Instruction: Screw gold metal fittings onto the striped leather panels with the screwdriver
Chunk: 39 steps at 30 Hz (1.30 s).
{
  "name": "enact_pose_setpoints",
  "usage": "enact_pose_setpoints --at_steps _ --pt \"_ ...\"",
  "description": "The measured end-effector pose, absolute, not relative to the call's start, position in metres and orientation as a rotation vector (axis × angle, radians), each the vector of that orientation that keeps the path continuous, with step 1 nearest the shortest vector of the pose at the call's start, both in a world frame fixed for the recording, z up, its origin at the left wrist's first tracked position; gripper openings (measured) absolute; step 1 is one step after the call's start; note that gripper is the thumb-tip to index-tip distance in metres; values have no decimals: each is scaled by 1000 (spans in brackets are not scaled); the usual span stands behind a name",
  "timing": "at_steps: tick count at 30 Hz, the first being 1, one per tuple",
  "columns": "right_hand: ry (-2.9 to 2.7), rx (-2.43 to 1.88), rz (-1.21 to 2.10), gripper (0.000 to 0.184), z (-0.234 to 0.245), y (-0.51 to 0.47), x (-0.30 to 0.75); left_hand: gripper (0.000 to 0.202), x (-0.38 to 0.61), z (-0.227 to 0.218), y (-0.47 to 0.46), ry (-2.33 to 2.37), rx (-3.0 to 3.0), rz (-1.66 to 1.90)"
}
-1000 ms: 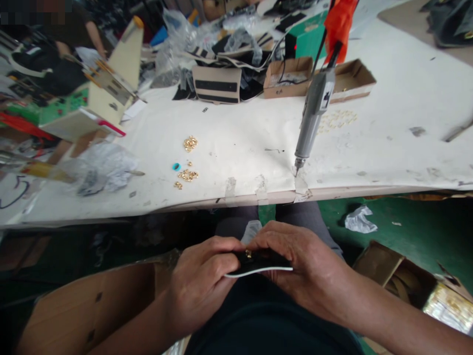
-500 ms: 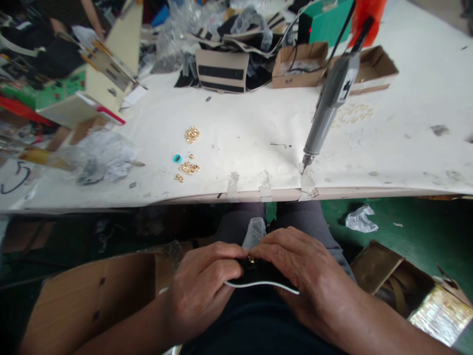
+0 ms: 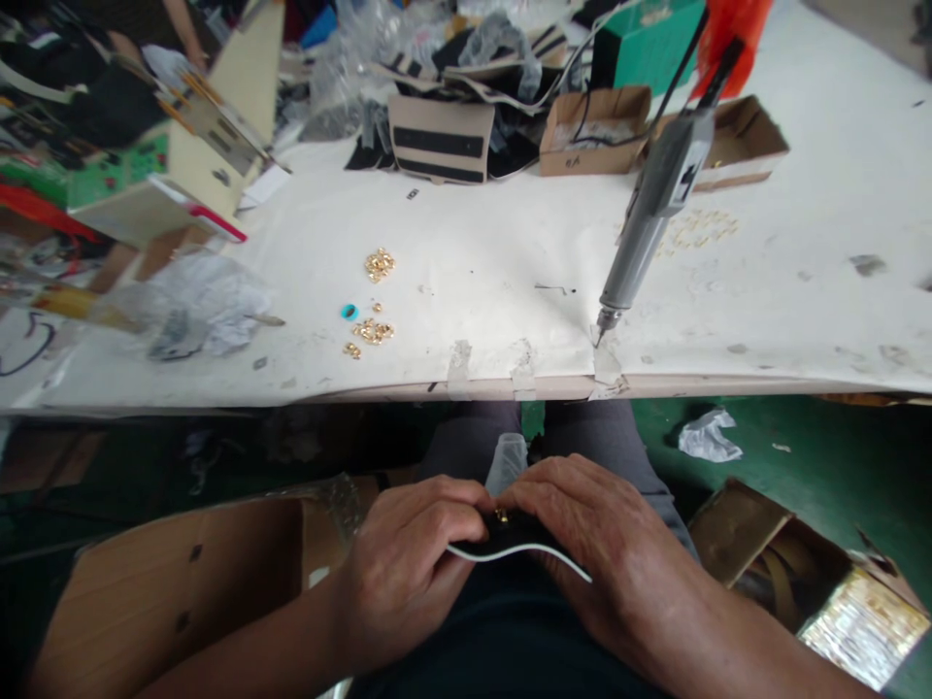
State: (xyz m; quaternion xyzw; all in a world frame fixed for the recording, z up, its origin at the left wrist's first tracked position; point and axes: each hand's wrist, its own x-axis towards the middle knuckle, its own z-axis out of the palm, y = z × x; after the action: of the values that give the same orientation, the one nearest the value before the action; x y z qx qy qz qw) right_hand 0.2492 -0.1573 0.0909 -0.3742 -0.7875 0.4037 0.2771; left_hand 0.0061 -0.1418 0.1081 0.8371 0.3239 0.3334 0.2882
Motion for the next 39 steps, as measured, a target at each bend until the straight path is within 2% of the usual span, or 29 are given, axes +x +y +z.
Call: enact_pose_setpoints --at_steps 4,6,11,17,23,39 --pt "-2008 -1064 1186 19 92 -133 246 16 12 96 -121 963 2153 916" --pt "-1975 -1159 1243 15 93 -111 246 14 15 91 -99 1087 2065 832" --pt "-1956 -1388 1382 25 90 -41 248 14 21 89 -27 1302 1707 486" --pt "-1995 -1536 1483 28 73 15 238 23 22 72 23 1386 1457 337" --pt "-2038 -1664 1423 19 66 25 227 24 24 61 33 1429 1465 286" --pt "-2039 -1776 1322 18 66 25 219 32 22 63 39 1459 1848 232"
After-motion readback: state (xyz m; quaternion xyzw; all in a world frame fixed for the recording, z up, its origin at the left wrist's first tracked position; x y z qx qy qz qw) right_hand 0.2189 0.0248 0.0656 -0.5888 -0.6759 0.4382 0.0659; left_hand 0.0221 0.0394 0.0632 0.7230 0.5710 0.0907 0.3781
